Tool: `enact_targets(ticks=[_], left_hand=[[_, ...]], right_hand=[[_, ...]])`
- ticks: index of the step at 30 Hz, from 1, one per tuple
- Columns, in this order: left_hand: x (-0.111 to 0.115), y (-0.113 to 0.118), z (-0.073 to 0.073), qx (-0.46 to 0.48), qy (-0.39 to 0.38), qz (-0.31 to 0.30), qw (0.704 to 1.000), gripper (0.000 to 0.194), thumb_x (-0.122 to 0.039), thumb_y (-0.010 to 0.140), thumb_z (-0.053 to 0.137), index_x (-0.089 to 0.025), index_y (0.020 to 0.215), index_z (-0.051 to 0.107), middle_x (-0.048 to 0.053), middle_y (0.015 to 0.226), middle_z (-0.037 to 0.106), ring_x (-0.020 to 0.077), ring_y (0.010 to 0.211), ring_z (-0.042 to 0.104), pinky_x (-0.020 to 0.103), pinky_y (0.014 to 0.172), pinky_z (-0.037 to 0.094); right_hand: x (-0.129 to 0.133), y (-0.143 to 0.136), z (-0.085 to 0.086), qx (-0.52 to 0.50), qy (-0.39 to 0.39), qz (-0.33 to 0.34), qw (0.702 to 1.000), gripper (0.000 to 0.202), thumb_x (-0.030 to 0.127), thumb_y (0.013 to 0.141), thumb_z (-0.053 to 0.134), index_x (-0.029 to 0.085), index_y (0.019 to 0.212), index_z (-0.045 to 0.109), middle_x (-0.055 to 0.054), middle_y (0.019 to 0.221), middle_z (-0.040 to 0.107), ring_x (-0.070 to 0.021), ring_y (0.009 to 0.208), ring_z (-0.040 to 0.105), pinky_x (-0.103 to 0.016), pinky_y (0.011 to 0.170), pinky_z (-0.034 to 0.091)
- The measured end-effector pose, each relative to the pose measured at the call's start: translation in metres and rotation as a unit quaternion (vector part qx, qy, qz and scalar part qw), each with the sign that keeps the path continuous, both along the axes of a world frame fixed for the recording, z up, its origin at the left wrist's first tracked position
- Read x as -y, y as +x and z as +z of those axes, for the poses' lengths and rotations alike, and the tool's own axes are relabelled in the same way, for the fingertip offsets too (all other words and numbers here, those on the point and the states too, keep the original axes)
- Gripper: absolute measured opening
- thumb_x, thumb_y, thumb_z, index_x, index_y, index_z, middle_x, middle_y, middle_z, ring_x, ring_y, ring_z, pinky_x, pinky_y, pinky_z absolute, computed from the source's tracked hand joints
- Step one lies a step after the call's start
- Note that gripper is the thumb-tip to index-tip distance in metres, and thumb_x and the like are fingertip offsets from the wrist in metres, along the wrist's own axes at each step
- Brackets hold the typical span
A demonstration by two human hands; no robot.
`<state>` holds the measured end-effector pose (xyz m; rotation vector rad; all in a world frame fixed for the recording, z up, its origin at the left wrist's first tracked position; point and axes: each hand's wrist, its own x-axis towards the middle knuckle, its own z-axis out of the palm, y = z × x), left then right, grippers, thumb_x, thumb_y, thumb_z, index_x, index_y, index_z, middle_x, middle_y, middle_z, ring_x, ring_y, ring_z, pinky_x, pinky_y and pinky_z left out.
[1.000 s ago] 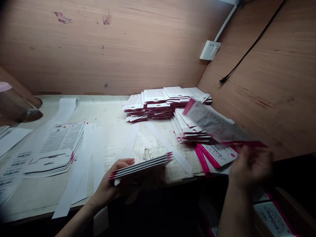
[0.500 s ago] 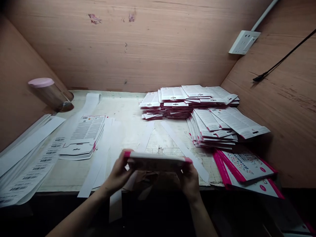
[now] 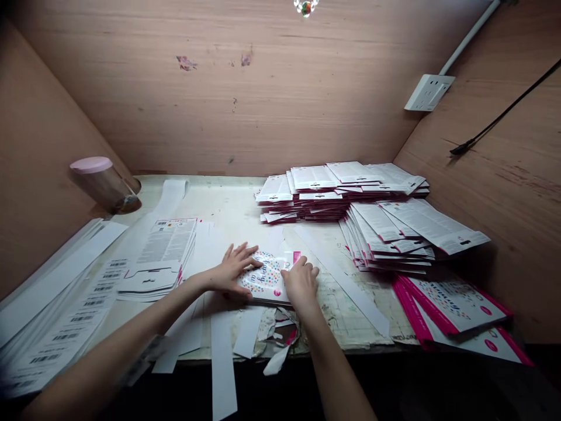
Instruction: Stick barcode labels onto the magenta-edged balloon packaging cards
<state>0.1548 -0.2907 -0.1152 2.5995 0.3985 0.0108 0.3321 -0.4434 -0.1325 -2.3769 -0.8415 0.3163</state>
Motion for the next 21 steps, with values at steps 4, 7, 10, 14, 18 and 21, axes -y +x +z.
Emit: enact_targets(ticks=[4, 7, 10, 14, 18, 21], left_hand=[[-0.009, 0.002, 0.0, -0.044, 0.028, -0.044, 0.998, 0.094, -0.071, 0.046, 0.08, -0.029, 0.127, 0.056, 0.017, 0.155, 0.029, 0.0501, 0.142, 0.014, 0.072, 0.108, 0.003], [-0.008, 0.004, -0.001, -0.046, 0.051, -0.056, 0.996, 0.107, -0.071, 0.037, 0.082, -0.026, 0.13, 0.054, 0.02, 0.153, 0.029, 0.0538, 0.14, 0.015, 0.073, 0.107, 0.005], [-0.006, 0.003, -0.005, -0.027, 0.061, -0.056, 0.996, 0.11, -0.068, 0.033, 0.084, -0.026, 0.131, 0.053, 0.02, 0.152, 0.029, 0.0539, 0.138, 0.018, 0.069, 0.108, 0.013], [-0.006, 0.0, -0.014, 0.005, 0.07, -0.052, 0.996, 0.099, -0.063, 0.04, 0.085, -0.029, 0.127, 0.054, 0.016, 0.151, 0.031, 0.0506, 0.137, 0.022, 0.065, 0.109, 0.016], [-0.006, -0.002, -0.019, 0.028, 0.056, -0.039, 0.997, 0.106, -0.061, 0.039, 0.084, -0.026, 0.133, 0.048, 0.016, 0.15, 0.033, 0.048, 0.137, 0.023, 0.062, 0.111, 0.016], [-0.003, 0.0, -0.018, 0.035, 0.045, -0.014, 0.998, 0.129, -0.061, 0.04, 0.084, -0.02, 0.148, 0.028, 0.019, 0.15, 0.033, 0.0469, 0.137, 0.024, 0.06, 0.111, 0.017]], right_hand=[[-0.045, 0.02, 0.021, 0.082, -0.02, 0.1, 0.991, 0.044, 0.023, 0.067, 0.075, 0.018, 0.105, 0.055, -0.02, 0.129, 0.047, -0.0421, 0.125, 0.038, -0.058, 0.097, 0.035], [-0.094, 0.043, 0.027, 0.042, -0.033, 0.156, 0.986, 0.03, 0.026, 0.077, 0.067, 0.016, 0.103, 0.056, -0.017, 0.121, 0.053, -0.0327, 0.12, 0.044, -0.045, 0.097, 0.037], [-0.124, 0.059, 0.024, 0.002, -0.038, 0.168, 0.985, 0.036, 0.026, 0.068, 0.073, 0.016, 0.098, 0.057, -0.012, 0.108, 0.059, -0.0281, 0.108, 0.052, -0.038, 0.089, 0.042], [-0.118, 0.058, 0.03, -0.033, -0.006, 0.197, 0.98, 0.024, 0.018, 0.066, 0.07, 0.018, 0.085, 0.056, -0.004, 0.089, 0.062, -0.0203, 0.088, 0.057, -0.029, 0.076, 0.044], [-0.074, 0.026, 0.039, -0.046, 0.079, 0.243, 0.966, 0.035, 0.016, 0.076, 0.06, 0.021, 0.109, 0.05, 0.003, 0.083, 0.064, -0.0139, 0.073, 0.059, -0.024, 0.069, 0.046], [-0.037, -0.01, 0.027, -0.007, 0.153, 0.272, 0.95, 0.032, 0.014, 0.081, 0.054, 0.022, 0.112, 0.051, 0.002, 0.078, 0.066, -0.0162, 0.071, 0.062, -0.028, 0.071, 0.048]])
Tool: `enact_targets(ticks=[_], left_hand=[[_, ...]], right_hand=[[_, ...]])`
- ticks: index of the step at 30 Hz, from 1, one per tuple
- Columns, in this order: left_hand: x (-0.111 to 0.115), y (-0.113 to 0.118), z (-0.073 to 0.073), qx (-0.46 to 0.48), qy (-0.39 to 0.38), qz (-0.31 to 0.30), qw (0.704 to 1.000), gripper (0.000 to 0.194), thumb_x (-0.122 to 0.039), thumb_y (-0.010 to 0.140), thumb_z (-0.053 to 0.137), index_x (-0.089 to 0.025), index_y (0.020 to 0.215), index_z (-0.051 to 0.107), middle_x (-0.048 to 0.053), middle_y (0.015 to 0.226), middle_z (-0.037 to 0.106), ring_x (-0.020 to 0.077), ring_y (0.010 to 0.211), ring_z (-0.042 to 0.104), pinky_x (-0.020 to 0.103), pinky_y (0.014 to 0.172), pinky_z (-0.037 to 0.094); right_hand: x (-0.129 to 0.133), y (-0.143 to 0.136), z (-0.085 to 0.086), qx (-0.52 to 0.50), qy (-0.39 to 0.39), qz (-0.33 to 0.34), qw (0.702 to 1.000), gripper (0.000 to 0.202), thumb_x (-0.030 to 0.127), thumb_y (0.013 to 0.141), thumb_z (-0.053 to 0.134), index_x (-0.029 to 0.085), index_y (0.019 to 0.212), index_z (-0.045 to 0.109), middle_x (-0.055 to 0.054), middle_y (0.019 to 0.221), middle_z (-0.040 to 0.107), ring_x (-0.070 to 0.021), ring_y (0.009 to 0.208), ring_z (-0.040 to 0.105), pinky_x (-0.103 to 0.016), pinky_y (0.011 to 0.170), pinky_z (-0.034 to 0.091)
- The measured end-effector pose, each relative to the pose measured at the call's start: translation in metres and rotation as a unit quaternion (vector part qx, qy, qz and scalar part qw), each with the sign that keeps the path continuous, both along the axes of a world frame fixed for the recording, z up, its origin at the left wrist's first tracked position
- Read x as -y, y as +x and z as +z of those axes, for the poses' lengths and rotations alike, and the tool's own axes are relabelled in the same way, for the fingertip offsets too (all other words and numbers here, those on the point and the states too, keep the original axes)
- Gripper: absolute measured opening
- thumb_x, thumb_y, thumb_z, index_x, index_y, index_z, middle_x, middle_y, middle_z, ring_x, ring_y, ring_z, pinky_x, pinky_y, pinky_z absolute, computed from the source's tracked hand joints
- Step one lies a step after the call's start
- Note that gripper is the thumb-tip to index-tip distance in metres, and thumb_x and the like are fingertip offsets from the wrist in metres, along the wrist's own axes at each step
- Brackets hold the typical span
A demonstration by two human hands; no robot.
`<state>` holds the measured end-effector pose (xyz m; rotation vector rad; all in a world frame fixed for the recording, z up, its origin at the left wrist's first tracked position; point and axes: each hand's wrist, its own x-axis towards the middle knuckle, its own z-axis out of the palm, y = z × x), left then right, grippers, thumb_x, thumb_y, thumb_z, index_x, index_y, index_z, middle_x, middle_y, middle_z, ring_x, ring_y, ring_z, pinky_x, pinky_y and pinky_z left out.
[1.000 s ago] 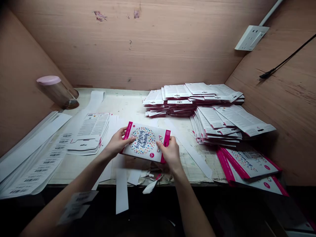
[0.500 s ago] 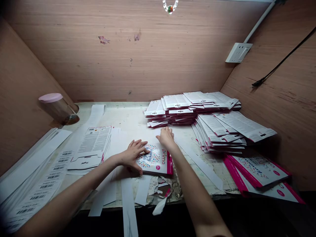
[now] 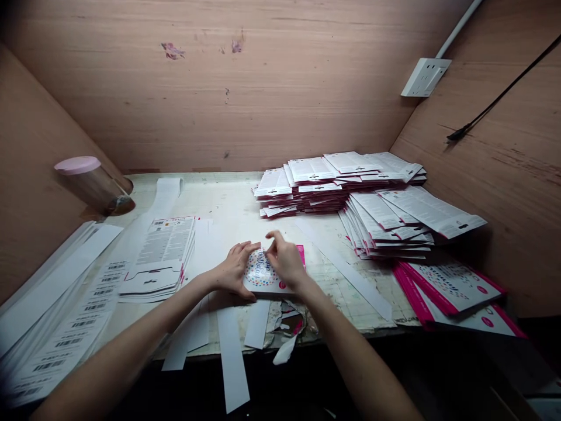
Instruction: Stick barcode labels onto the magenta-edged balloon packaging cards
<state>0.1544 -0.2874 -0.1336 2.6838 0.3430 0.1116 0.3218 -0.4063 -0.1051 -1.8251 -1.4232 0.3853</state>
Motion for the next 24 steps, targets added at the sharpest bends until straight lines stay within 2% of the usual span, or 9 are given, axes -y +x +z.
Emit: enact_targets(ticks=[3, 6, 8, 10, 11, 14, 17, 21, 24], left_hand=[[0.002, 0.002, 0.003, -0.039, 0.022, -0.022, 0.999, 0.125, -0.06, 0.042, 0.084, -0.029, 0.15, 0.029, 0.017, 0.153, 0.026, 0.051, 0.137, 0.021, 0.063, 0.11, 0.014], [0.002, 0.004, 0.006, -0.064, 0.042, -0.039, 0.996, 0.114, -0.059, 0.043, 0.084, -0.037, 0.145, 0.039, 0.013, 0.155, 0.024, 0.0532, 0.135, 0.019, 0.064, 0.109, 0.013], [0.001, 0.004, 0.008, -0.064, 0.042, -0.038, 0.996, 0.113, -0.06, 0.044, 0.083, -0.038, 0.146, 0.037, 0.012, 0.156, 0.023, 0.0525, 0.135, 0.02, 0.064, 0.108, 0.014], [0.001, 0.004, 0.008, -0.063, 0.039, -0.039, 0.997, 0.114, -0.063, 0.044, 0.083, -0.039, 0.146, 0.037, 0.011, 0.158, 0.018, 0.0529, 0.135, 0.019, 0.064, 0.108, 0.014], [0.001, 0.004, 0.008, -0.062, 0.038, -0.04, 0.997, 0.115, -0.064, 0.043, 0.083, -0.038, 0.146, 0.037, 0.011, 0.16, 0.014, 0.0538, 0.136, 0.017, 0.065, 0.108, 0.014], [0.0, 0.004, 0.009, -0.069, 0.036, -0.053, 0.996, 0.118, -0.069, 0.044, 0.08, -0.036, 0.147, 0.036, 0.007, 0.163, 0.003, 0.0571, 0.137, 0.011, 0.066, 0.109, 0.011], [-0.001, 0.004, 0.011, -0.098, 0.031, -0.066, 0.993, 0.119, -0.07, 0.048, 0.078, -0.034, 0.15, 0.029, 0.004, 0.163, 0.012, 0.0589, 0.137, 0.005, 0.072, 0.106, 0.003], [-0.004, 0.005, 0.011, -0.101, 0.029, -0.087, 0.991, 0.119, -0.072, 0.053, 0.075, -0.032, 0.152, 0.024, 0.004, 0.161, 0.02, 0.0536, 0.142, -0.005, 0.074, 0.105, -0.01], [-0.005, 0.007, 0.009, -0.074, 0.021, -0.122, 0.99, 0.12, -0.072, 0.054, 0.074, -0.028, 0.152, 0.023, 0.007, 0.16, 0.023, 0.0458, 0.146, 0.001, 0.067, 0.111, -0.01]], right_hand=[[0.033, -0.032, -0.02, 0.061, 0.036, -0.001, 0.998, 0.019, 0.013, 0.088, 0.044, 0.021, 0.096, 0.059, -0.007, 0.086, 0.069, -0.0222, 0.083, 0.065, -0.037, 0.078, 0.05], [0.07, -0.055, -0.031, 0.106, 0.053, 0.078, 0.99, 0.011, 0.027, 0.09, 0.053, 0.021, 0.095, 0.061, -0.011, 0.1, 0.067, -0.026, 0.097, 0.061, -0.041, 0.084, 0.051], [0.096, -0.067, -0.034, 0.166, 0.047, 0.145, 0.974, 0.026, 0.039, 0.08, 0.068, 0.02, 0.096, 0.061, -0.012, 0.103, 0.065, -0.0292, 0.098, 0.059, -0.045, 0.081, 0.052], [0.117, -0.076, -0.036, 0.221, 0.046, 0.178, 0.958, 0.035, 0.037, 0.074, 0.076, 0.018, 0.099, 0.061, -0.012, 0.103, 0.065, -0.0308, 0.098, 0.059, -0.047, 0.081, 0.054], [0.124, -0.079, -0.038, 0.235, 0.058, 0.183, 0.953, 0.032, 0.03, 0.076, 0.075, 0.017, 0.101, 0.061, -0.012, 0.103, 0.066, -0.0303, 0.1, 0.059, -0.047, 0.084, 0.054], [0.131, -0.083, -0.043, 0.238, 0.123, 0.18, 0.946, 0.014, 0.015, 0.086, 0.061, 0.017, 0.1, 0.063, -0.007, 0.097, 0.07, -0.0248, 0.101, 0.062, -0.04, 0.093, 0.054], [0.125, -0.081, -0.042, 0.252, 0.16, 0.157, 0.941, 0.017, 0.008, 0.09, 0.05, 0.016, 0.098, 0.064, -0.007, 0.095, 0.071, -0.022, 0.096, 0.065, -0.039, 0.094, 0.055], [0.124, -0.067, -0.024, 0.238, 0.172, 0.17, 0.941, 0.021, 0.003, 0.09, 0.045, 0.012, 0.1, 0.061, -0.01, 0.095, 0.069, -0.0214, 0.098, 0.065, -0.038, 0.095, 0.054], [0.123, -0.052, -0.005, 0.207, 0.153, 0.168, 0.951, 0.02, 0.005, 0.092, 0.043, 0.015, 0.101, 0.059, -0.01, 0.1, 0.067, -0.0202, 0.101, 0.062, -0.034, 0.091, 0.054]])
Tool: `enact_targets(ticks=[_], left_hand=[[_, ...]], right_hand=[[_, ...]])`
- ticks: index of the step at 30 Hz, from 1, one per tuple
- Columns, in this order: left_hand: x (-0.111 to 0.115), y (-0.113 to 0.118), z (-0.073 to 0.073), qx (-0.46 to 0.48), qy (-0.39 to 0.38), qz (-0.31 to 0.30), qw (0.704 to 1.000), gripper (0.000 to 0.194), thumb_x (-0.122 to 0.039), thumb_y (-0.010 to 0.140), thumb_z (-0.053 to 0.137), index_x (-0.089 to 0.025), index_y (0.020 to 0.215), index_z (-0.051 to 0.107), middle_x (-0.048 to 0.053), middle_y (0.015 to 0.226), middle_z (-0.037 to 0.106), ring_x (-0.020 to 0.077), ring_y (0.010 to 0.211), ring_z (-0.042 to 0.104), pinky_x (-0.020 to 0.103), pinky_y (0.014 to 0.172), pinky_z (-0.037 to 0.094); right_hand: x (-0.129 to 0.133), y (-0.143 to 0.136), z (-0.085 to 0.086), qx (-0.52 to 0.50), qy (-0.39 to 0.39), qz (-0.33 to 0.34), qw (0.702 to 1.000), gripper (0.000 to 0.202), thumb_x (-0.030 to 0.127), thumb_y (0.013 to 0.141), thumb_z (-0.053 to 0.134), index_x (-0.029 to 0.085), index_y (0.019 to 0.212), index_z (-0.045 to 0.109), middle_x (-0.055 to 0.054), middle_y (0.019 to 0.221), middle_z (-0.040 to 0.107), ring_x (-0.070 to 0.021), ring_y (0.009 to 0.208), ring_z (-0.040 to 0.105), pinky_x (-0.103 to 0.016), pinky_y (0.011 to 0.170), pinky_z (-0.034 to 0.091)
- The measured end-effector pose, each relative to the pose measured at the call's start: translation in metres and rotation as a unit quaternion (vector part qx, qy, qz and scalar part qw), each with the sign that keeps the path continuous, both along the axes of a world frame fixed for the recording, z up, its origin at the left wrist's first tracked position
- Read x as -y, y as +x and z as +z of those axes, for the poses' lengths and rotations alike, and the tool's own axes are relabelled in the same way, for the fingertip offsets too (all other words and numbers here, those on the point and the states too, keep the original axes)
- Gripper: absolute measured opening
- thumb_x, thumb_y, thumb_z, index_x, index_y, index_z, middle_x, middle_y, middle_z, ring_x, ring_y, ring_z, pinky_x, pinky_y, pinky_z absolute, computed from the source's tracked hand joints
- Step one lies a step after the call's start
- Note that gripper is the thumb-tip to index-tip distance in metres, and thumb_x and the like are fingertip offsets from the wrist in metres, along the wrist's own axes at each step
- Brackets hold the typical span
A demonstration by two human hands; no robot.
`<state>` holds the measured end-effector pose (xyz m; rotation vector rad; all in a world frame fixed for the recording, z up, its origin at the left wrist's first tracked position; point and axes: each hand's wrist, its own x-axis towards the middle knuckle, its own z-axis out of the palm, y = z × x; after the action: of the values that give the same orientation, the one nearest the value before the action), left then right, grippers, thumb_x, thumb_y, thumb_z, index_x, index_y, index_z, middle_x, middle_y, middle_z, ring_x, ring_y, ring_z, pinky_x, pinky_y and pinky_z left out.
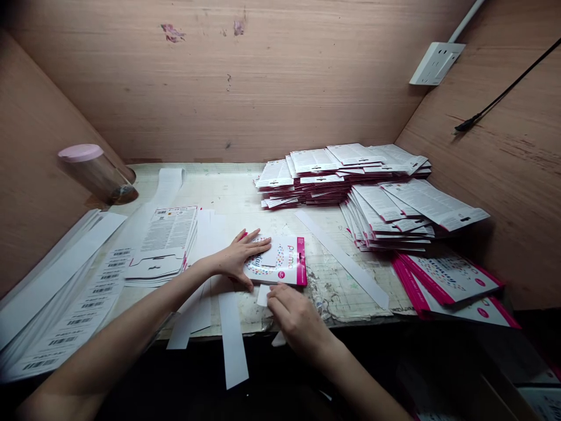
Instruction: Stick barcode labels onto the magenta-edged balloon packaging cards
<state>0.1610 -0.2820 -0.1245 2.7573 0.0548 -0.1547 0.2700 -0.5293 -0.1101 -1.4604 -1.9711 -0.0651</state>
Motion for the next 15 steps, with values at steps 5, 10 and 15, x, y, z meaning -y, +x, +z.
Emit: enact_targets(ticks=[5, 10, 15], left_hand=[[0.002, 0.001, -0.004, 0.039, -0.019, -0.004, 0.999, 0.113, -0.07, 0.055, 0.076, -0.025, 0.149, 0.033, 0.013, 0.156, 0.031, 0.0456, 0.145, 0.012, 0.07, 0.111, -0.001], [0.006, 0.001, -0.003, 0.061, -0.027, -0.009, 0.998, 0.101, -0.067, 0.053, 0.079, -0.021, 0.138, 0.05, 0.016, 0.152, 0.038, 0.0476, 0.144, 0.015, 0.072, 0.109, 0.002], [0.009, 0.003, -0.003, 0.076, -0.053, -0.02, 0.995, 0.106, -0.066, 0.051, 0.081, -0.017, 0.139, 0.047, 0.019, 0.15, 0.04, 0.0407, 0.143, 0.026, 0.061, 0.115, 0.009]], right_hand=[[-0.04, 0.025, 0.008, -0.022, -0.049, -0.107, 0.993, 0.017, 0.015, 0.096, 0.038, 0.018, 0.091, 0.054, -0.01, 0.093, 0.06, -0.0212, 0.089, 0.056, -0.035, 0.077, 0.051], [-0.096, 0.048, -0.022, -0.067, -0.142, -0.189, 0.969, 0.014, 0.016, 0.092, 0.045, 0.021, 0.081, 0.052, -0.007, 0.093, 0.058, -0.0214, 0.087, 0.052, -0.036, 0.079, 0.047], [-0.107, 0.053, -0.051, -0.075, -0.146, -0.215, 0.963, 0.012, 0.018, 0.091, 0.049, 0.021, 0.08, 0.054, -0.007, 0.091, 0.057, -0.0229, 0.089, 0.051, -0.037, 0.082, 0.045]])
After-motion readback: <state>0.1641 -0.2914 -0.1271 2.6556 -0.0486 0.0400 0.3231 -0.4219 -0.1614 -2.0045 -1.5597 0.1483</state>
